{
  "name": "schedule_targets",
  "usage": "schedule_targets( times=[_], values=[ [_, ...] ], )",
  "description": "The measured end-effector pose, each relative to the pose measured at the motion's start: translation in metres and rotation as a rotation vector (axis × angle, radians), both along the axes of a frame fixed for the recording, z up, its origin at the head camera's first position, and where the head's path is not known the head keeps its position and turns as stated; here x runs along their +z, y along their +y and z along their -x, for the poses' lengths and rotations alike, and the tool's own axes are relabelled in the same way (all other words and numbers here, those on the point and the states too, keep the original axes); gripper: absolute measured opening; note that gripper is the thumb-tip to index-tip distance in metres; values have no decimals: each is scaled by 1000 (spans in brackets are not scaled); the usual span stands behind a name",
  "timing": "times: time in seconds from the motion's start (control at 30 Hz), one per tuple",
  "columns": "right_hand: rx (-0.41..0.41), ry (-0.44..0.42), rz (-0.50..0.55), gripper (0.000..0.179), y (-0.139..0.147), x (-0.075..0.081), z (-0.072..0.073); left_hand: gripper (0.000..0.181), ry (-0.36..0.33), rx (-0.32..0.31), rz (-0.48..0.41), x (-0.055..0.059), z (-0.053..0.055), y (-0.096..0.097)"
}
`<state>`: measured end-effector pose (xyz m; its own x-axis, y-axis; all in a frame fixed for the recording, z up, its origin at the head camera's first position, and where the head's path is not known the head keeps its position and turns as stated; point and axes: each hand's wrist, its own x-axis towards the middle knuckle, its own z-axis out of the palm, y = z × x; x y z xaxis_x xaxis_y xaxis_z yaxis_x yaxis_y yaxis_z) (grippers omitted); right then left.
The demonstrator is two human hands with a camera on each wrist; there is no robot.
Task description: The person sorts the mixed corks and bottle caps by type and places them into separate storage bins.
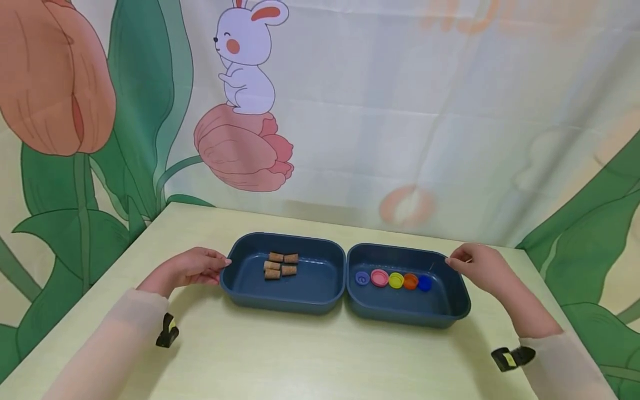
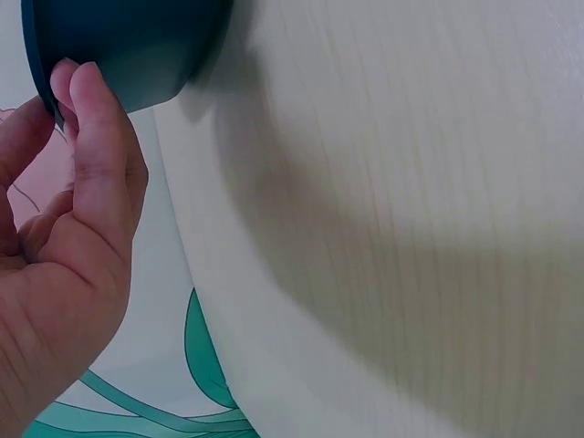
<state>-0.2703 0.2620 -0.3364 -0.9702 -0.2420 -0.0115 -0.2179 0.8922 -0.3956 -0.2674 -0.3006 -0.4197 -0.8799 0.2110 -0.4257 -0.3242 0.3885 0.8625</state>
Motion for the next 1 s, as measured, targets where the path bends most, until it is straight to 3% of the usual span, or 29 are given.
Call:
schedule_targets(
  times=[0.1, 0.23, 0.43, 0.6, 0.87, 1.0],
  values=[
    [-45, 80, 73, 30, 2, -7, -23, 28, 5, 1, 8, -1, 0, 0],
    [-74, 123, 131, 25, 0, -22, -50, 31, 17, 15, 37, 0, -1, 0],
    [-98, 60, 149, 15, -1, -51, -81, 32, 41, 34, 71, 2, -6, -2],
    [-153, -79, 131, 15, 4, -72, -95, 37, 60, 48, 119, 3, -11, -3],
    [-222, -255, 94, 25, 20, -88, -107, 46, 183, 44, 376, 10, -21, -1],
    [-253, -262, 106, 31, 28, -83, -114, 49, 330, 47, 530, 16, -35, -3]
  ],
)
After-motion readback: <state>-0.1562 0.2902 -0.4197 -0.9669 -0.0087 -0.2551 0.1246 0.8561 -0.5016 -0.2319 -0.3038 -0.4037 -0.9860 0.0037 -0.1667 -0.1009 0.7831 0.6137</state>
